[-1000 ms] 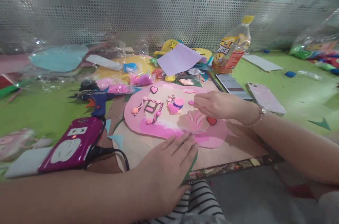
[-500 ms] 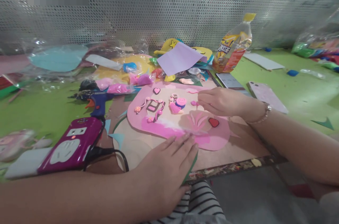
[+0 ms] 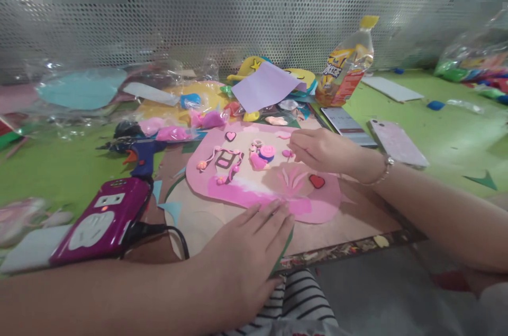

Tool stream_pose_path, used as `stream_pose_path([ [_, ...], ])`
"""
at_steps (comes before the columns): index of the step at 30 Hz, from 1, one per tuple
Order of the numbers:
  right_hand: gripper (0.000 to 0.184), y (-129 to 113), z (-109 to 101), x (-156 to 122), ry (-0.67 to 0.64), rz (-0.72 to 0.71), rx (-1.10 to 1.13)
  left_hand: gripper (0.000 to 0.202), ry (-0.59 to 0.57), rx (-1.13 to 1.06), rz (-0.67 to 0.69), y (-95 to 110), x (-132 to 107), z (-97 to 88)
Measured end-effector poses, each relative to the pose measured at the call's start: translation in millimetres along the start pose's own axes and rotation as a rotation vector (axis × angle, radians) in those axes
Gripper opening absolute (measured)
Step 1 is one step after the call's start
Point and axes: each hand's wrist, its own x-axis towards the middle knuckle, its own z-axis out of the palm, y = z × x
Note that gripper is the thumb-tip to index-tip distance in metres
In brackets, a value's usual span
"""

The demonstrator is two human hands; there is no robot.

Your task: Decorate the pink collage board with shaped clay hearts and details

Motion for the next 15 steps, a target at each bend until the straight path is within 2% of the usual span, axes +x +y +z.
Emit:
stream_pose_path([
  [4,0.027,-8,-1,1,-0.01,-0.009,0.025,0.065,0.004,-0.022,0.01,-1,-1,0.4],
  [10,0.028,-9,-2,4,0.049,0.151,0.082,0.066,0.041,-0.047,0.056,-2,-1,-0.6],
  [15,0.028,0,-1,3,0.047,0.08,0.053,0.064,0.012,-0.006,0.141,3,-1,-8.4],
])
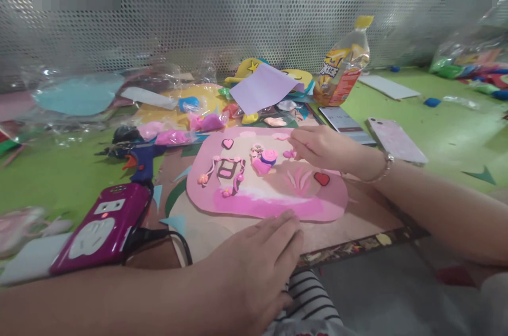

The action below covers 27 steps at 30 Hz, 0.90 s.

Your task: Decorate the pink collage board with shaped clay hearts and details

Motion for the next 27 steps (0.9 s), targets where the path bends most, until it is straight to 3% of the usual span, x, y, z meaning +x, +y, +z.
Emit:
stream_pose_path([
  [6,0.027,-1,-2,-3,-0.016,-0.126,0.049,0.067,0.052,0.075,-0.025,2,-3,-3.5],
  [13,0.029,-8,-3,0,0.036,-0.002,0.053,0.061,0.013,0.112,0.058,-2,-3,3.1],
  [27,0.03,3,-1,-1,0.038,0.071,-0.004,0.058,0.001,0.099,0.049,0,-3,3.8],
])
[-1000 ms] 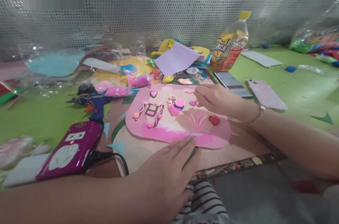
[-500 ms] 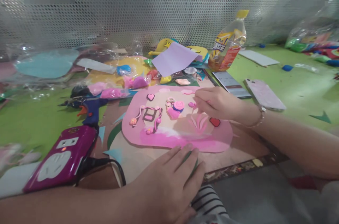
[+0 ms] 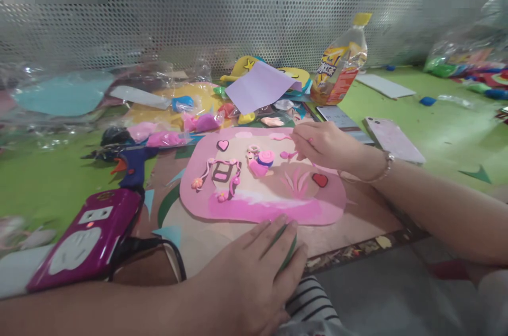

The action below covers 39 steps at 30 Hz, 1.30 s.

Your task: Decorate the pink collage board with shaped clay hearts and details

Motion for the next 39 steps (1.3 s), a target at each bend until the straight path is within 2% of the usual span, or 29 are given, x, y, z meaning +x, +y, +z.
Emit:
stream_pose_path([
  [6,0.031,-4,2,0,0.017,-0.025,-0.083,0.059,0.034,0.008,0.027,0,1,0.9],
  [10,0.032,-6,3,-1,-0.008,-0.069,-0.129,0.06,0.035,0.015,-0.015,1,1,2.6],
  [14,0.034,-7,2,-2,-0.022,-0.079,-0.207,0.059,0.05,0.022,0.018,0,1,2.3],
  [22,0.037,2,-16,0,-0.013,0.101,-0.154,0.057,0.04,0.025,0.006,2,0,4.2],
  [25,0.04,9,-19,2,-0.129,0.042,-0.141,0.057,0.051,0.033,-0.005,1,0,3.6],
  [28,0.035,14,-19,1,-0.297,-0.029,-0.17,0.057,0.077,0.057,0.002,1,-1,2.6],
  [32,0.023,14,-15,0,-0.499,0.077,-0.157,0.056,0.098,0.063,0.001,1,-1,2.4],
  [36,0.027,11,-9,0,-0.585,0.14,-0.14,0.055,0.085,0.055,-0.006,0,0,3.4],
  [39,0.028,11,-4,0,-0.601,0.158,-0.137,0.055,0.097,0.065,-0.004,0,-1,4.4],
])
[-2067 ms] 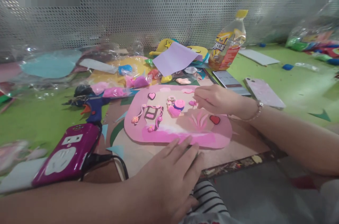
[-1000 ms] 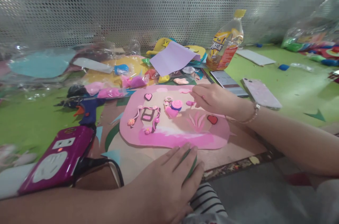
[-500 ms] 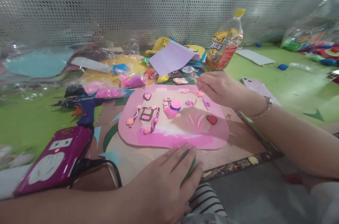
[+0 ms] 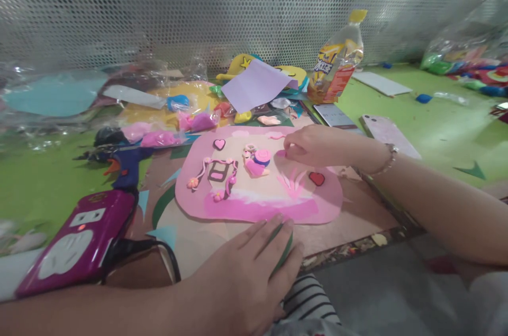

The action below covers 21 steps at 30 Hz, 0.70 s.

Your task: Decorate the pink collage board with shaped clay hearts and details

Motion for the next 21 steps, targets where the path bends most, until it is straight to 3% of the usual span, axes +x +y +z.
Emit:
stream_pose_path([
  [10,0.025,-4,-1,4,-0.018,0.099,0.046,0.054,0.017,0.026,0.023,-1,2,-0.2],
  [16,0.02,5,-4,0,0.158,0.209,0.011,0.053,0.0,-0.006,0.014,0,2,-1.9],
  [21,0.017,10,-5,-1,0.104,0.097,0.074,0.054,0.004,-0.013,0.02,0,0,-1.0],
])
